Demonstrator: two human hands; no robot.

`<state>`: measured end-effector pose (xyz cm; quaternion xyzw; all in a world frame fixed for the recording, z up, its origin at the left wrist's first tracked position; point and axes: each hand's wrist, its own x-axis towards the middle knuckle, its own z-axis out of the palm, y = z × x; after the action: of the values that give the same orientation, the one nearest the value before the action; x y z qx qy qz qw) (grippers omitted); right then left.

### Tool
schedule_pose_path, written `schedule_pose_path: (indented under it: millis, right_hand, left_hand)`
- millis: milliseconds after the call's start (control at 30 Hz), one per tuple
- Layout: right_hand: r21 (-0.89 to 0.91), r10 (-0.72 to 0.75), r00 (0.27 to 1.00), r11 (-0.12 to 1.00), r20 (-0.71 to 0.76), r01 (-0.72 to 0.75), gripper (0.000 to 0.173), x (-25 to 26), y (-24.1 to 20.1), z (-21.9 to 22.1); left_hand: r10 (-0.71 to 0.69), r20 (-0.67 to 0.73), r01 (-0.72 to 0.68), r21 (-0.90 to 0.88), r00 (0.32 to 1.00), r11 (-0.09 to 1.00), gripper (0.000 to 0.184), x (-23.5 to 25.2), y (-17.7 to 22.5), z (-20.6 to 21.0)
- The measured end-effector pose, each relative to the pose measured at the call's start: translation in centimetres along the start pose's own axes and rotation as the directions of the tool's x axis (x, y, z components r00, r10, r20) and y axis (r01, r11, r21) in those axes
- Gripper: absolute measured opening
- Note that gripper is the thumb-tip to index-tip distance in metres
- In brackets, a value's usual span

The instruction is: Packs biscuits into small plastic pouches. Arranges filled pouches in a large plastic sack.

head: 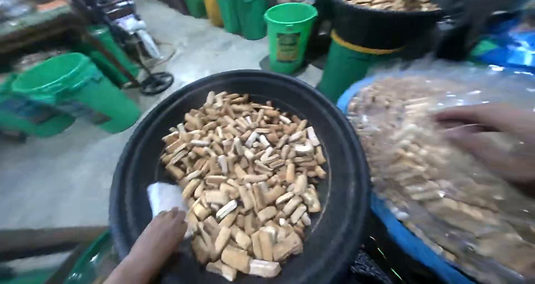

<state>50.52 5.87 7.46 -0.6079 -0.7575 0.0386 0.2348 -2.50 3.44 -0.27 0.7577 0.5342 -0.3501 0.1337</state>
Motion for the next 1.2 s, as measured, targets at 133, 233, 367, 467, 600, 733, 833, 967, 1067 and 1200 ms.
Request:
schedule_pose_path:
  millis: [133, 233, 367, 467, 600, 733, 833, 967, 1067, 1200]
  right_hand:
    - [0.102, -0.201, 0.746, 0.979, 0.635, 0.177, 0.033, 9.2, -12.4, 8.8]
    - [0.117, -0.27, 0.645, 0.955, 0.715, 0.271, 0.038, 13.4, -16.9, 16.1]
    - [0.095, -0.337, 0.713, 0.929, 0.615, 0.357, 0.047, 15.7, -19.4, 23.9]
    - [0.099, -0.365, 0.692, 0.914, 0.622, 0.394, 0.045, 16.1, -19.3, 25.8]
    - [0.112, -0.298, 0.687, 0.946, 0.662, 0.303, 0.043, 15.9, -18.1, 25.3]
    - [-0.002, -0.11, 0.709, 0.988, 0.696, 0.154, 0.038, 15.3, -16.7, 23.0]
    - [0.118, -0.203, 0.721, 0.979, 0.662, 0.166, 0.033, 14.1, -15.5, 22.1]
    - [0.264, -0.402, 0.622, 0.915, 0.672, 0.306, 0.03, 12.4, -15.6, 25.4]
    - [0.336, -0.371, 0.683, 0.922, 0.629, 0.191, 0.037, 12.7, -14.9, 26.2]
    - [0.34, -0.427, 0.781, 0.894, 0.455, 0.29, 0.032, 12.4, -14.0, 25.3]
  left_hand:
    - [0.026, -0.011, -0.026, -0.018, 1.0, 1.0, 0.022, -1.1, 1.0, -0.1]
    - [0.001, -0.088, -0.013, -0.139, 0.996, 0.99, 0.025, -3.6, 1.6, 0.4]
    - [-0.018, -0.212, -0.049, -0.306, 0.977, 0.951, 0.023, -8.2, 4.4, 0.1]
    - [-0.075, -0.314, -0.049, -0.371, 0.947, 0.927, 0.022, -10.1, 6.4, 0.3]
    - [-0.105, -0.404, -0.136, -0.525, 0.909, 0.84, 0.026, -9.6, 6.3, 2.4]
    - [-0.168, -0.462, -0.262, -0.724, 0.871, 0.638, 0.033, -8.9, 5.7, 2.0]
    - [-0.32, -0.413, -0.312, -0.894, 0.853, 0.321, 0.03, -7.6, 4.3, 0.6]
    - [-0.568, -0.629, -0.654, -0.73, 0.531, 0.197, 0.01, -3.6, 3.3, -4.5]
    - [-0.633, -0.732, -0.735, -0.57, 0.252, 0.367, 0.007, -0.9, 3.6, -9.5]
    - [-0.513, -0.833, -0.49, -0.541, 0.205, 0.683, 0.028, 2.1, 3.9, -11.9]
